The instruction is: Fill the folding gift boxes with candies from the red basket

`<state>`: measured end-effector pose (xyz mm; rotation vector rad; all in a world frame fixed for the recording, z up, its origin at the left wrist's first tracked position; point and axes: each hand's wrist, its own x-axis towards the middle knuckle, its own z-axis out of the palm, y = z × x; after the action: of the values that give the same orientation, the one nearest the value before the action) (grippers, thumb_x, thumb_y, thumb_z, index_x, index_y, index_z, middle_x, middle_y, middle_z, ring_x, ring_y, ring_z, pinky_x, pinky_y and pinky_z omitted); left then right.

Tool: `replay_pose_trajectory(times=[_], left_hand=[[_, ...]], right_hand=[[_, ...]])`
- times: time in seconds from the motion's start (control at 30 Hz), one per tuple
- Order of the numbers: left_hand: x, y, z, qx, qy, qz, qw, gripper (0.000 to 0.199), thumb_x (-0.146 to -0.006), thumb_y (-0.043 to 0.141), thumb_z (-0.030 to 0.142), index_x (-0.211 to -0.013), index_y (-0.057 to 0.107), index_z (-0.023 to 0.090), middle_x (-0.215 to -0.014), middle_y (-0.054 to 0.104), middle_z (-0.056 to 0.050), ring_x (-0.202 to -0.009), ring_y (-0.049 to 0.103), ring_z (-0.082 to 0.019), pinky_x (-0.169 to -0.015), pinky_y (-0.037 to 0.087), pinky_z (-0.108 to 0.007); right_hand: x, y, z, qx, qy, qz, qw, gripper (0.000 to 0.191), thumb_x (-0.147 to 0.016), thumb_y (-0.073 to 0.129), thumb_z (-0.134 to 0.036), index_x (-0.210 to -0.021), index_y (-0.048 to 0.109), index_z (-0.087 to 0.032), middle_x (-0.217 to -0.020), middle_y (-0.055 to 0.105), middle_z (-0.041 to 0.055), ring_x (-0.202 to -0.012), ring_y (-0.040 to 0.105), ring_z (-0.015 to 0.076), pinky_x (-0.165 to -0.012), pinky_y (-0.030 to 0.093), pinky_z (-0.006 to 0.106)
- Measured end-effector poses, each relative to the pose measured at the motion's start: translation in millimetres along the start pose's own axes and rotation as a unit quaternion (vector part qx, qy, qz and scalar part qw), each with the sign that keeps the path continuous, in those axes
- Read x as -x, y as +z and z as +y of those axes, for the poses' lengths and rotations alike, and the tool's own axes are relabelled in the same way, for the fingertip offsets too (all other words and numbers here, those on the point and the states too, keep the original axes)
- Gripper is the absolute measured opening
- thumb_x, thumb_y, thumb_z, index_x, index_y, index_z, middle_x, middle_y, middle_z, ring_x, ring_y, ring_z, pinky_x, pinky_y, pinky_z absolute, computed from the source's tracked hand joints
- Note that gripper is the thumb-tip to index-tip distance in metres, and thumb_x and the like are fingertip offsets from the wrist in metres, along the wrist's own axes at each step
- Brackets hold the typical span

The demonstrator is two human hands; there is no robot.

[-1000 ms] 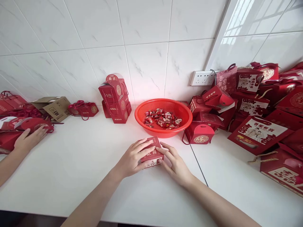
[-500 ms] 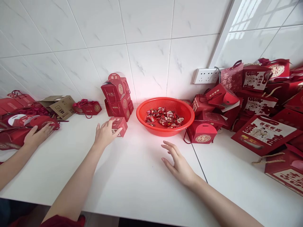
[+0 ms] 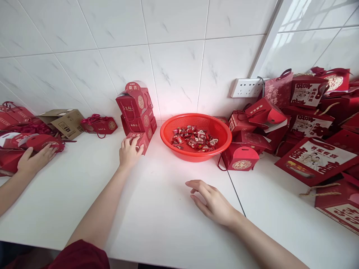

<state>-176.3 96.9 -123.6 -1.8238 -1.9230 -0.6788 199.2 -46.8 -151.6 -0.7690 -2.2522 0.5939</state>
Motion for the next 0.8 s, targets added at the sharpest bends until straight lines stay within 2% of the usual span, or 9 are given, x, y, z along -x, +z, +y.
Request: replay_pose_trajectory(times=[0.17,0.33,0.5,0.63,0.8], left_hand=[[0.5,2.8,3.1,-0.002,-0.024,0.012,1.000,0.048,-0.090,0.055,0.040,-0.135,0.060,0.023,-0.129,0.055,-0.016,-0.132,0.040,-0.038,-0.092,0.047,-0.048],[-3.2,9.3,-5.1,0.018,-0.001,0.028,0.999,0.045,-0.089,0.055,0.038,-0.131,0.063,0.023,-0.129,0.054,-0.015,-0.131,0.042,-0.035,-0.098,0.044,-0.045],[-3.2,13.3,-7.5,0.024,-0.004,0.039,0.999,0.046,-0.088,0.056,0.038,-0.131,0.063,0.024,-0.129,0.054,-0.015,-0.129,0.043,-0.035,-0.096,0.045,-0.045],[-3.9,12.2,-7.1,0.015,-0.004,0.039,0.999,0.044,-0.087,0.056,0.038,-0.127,0.065,0.023,-0.125,0.056,-0.014,-0.127,0.045,-0.034,-0.093,0.046,-0.044],[-1.0,4.7,-12.4,0.000,0.021,0.043,0.999,0.039,-0.084,0.058,0.038,-0.116,0.072,0.021,-0.111,0.061,-0.013,-0.116,0.049,-0.034,-0.092,0.047,-0.042]], right_hand=[[-0.2,-1.5,1.6,0.019,0.002,-0.003,1.000,0.039,-0.100,0.041,-0.016,-0.138,0.039,-0.025,-0.124,0.060,0.0104,-0.102,0.067,0.0203,-0.085,0.057,0.038],[-0.2,-1.1,0.0,0.025,0.000,-0.009,1.000,0.037,-0.100,0.042,-0.015,-0.136,0.041,-0.024,-0.122,0.062,0.0097,-0.096,0.068,0.0196,-0.082,0.057,0.037],[-0.9,0.4,-0.2,0.029,-0.003,-0.018,0.999,0.037,-0.099,0.043,-0.015,-0.135,0.042,-0.024,-0.119,0.064,0.0084,-0.092,0.068,0.0190,-0.081,0.056,0.036],[-1.8,-0.1,1.0,0.025,0.001,-0.021,0.999,0.035,-0.100,0.042,-0.016,-0.134,0.043,-0.024,-0.119,0.066,0.0085,-0.091,0.068,0.0188,-0.081,0.056,0.036],[-1.3,-2.9,-0.6,0.018,0.015,-0.019,1.000,0.031,-0.100,0.042,-0.016,-0.129,0.046,-0.024,-0.121,0.067,0.0080,-0.100,0.069,0.0202,-0.085,0.056,0.036]])
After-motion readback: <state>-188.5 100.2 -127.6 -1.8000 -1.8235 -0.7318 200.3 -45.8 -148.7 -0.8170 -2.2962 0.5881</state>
